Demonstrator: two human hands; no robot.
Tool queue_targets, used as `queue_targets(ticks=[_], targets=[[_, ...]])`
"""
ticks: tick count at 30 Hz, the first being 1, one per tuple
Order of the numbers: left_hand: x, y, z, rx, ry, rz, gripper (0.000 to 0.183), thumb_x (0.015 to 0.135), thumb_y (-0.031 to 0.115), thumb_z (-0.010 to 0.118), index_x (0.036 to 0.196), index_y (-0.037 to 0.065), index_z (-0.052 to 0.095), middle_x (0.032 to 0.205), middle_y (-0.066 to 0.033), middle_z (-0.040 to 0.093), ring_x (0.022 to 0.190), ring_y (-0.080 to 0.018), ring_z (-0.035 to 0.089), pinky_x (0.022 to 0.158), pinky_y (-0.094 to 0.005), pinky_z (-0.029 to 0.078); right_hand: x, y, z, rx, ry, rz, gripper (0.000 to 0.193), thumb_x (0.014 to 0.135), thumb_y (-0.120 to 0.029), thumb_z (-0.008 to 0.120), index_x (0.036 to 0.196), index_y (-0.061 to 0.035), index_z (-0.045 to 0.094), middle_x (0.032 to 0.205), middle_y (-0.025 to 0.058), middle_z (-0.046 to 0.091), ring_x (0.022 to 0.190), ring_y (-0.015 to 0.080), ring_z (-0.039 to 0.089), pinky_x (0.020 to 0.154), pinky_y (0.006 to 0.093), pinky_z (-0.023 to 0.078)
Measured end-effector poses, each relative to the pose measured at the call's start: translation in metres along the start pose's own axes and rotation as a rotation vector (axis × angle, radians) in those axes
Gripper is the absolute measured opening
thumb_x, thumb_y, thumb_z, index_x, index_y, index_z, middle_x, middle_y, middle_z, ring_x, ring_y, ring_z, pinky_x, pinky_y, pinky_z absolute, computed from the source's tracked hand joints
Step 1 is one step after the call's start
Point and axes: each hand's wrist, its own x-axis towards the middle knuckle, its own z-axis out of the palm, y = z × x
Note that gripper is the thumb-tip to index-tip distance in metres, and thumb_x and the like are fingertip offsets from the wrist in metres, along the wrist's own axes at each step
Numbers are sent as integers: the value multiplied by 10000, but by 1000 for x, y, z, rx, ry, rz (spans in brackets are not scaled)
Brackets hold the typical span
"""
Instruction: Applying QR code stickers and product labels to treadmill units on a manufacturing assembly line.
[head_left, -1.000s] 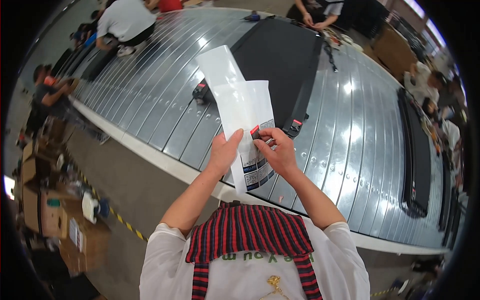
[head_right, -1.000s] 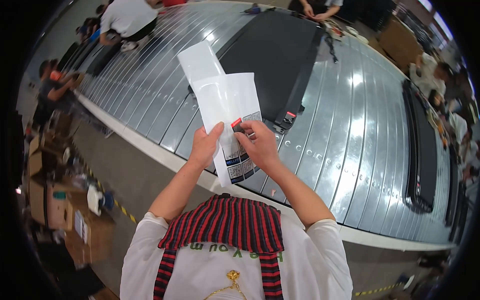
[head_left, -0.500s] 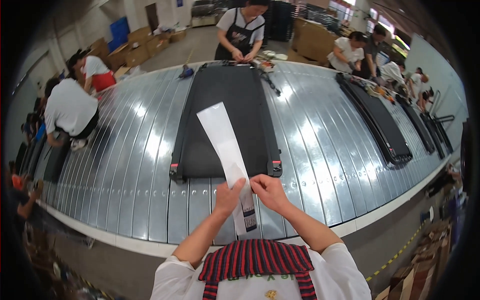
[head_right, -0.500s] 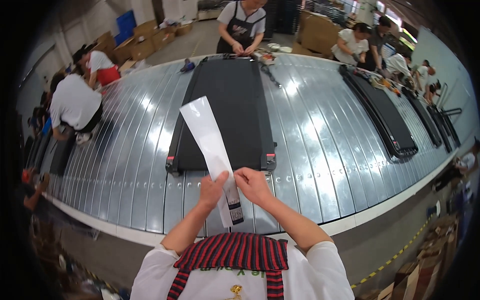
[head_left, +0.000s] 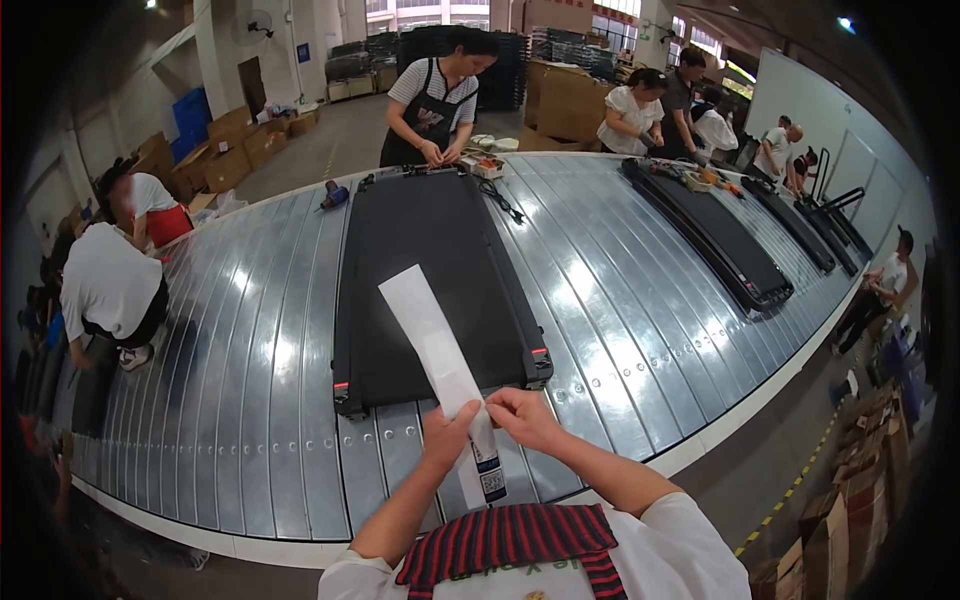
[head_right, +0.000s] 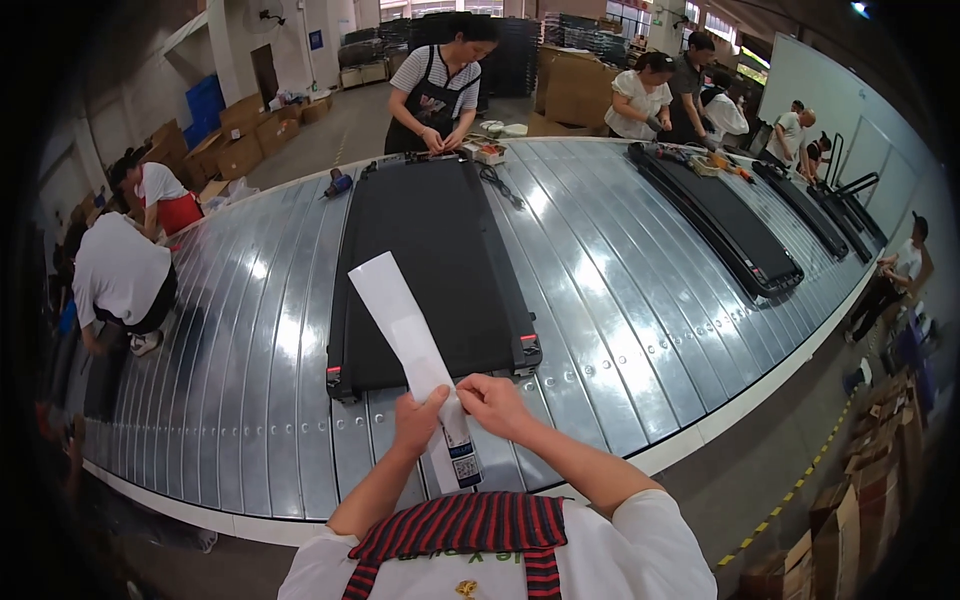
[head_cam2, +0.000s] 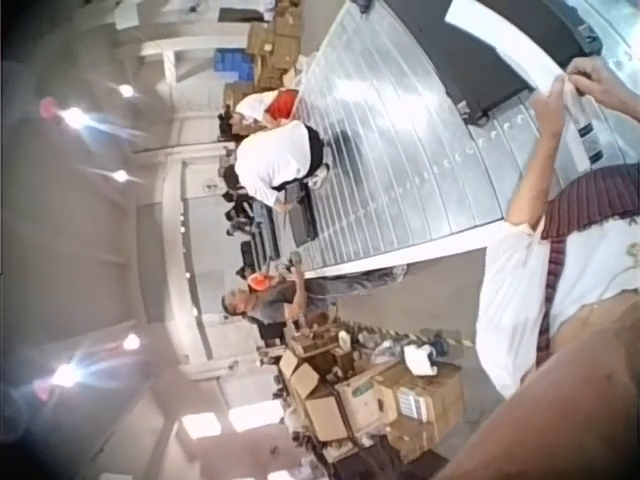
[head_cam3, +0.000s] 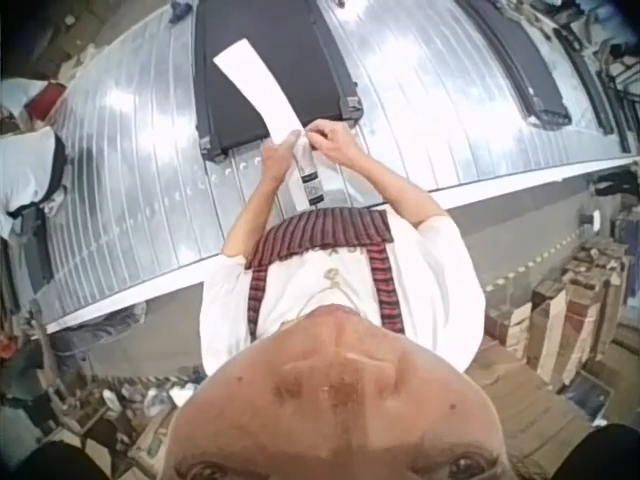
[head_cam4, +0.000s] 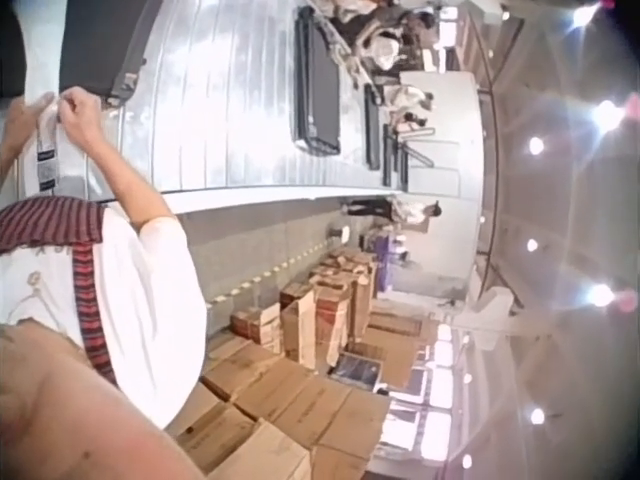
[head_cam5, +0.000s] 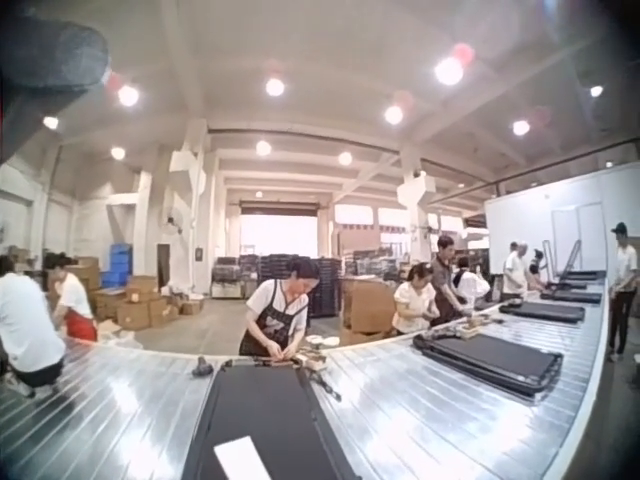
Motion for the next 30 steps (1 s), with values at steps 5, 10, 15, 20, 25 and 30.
queue_targets(ticks=[5,10,15,20,25,30], targets=[[-9,-10,-2,17,34,-12,284,797,271,606,856,-6,622,730,-27,608,634,-80,544,566,-235,440,-4,12,-9,175,-151,51,160,848,-134,508,839,16,564,705,36,574,644,90,551,609,232,467],[-11,-15,9,316,98,-50,346,776,304,621,861,-32,620,744,-49,620,636,-116,554,565,-271,434,-18,26,-26,205,-88,124,163,842,-147,503,830,8,553,682,45,576,618,100,556,585,235,469],[10,-5,12,201,236,118,275,805,170,556,945,-64,593,870,-94,626,756,-133,577,675,-268,453,-14,21,-84,340,329,69,152,843,-129,486,797,2,548,670,48,577,584,101,552,526,239,451],[26,-20,65,168,35,-115,288,772,184,593,972,-24,587,886,-63,606,774,-144,571,691,-277,447,-26,-6,-78,-391,491,-350,79,792,-79,523,748,-16,539,658,71,559,583,197,564,526,289,443],[36,-17,98,-62,-212,-81,257,800,229,595,888,-12,595,741,-19,574,653,-76,503,590,-246,424,-62,-25,-76,-283,141,-385,100,748,-39,583,845,-39,562,727,107,560,627,239,558,539,304,443],[36,0,114,113,-404,66,256,791,211,597,857,-36,582,724,-15,580,634,-71,504,579,-240,432,-46,-19,-120,-534,230,-438,89,751,-13,579,838,-34,584,726,89,564,628,207,554,535,285,440]])
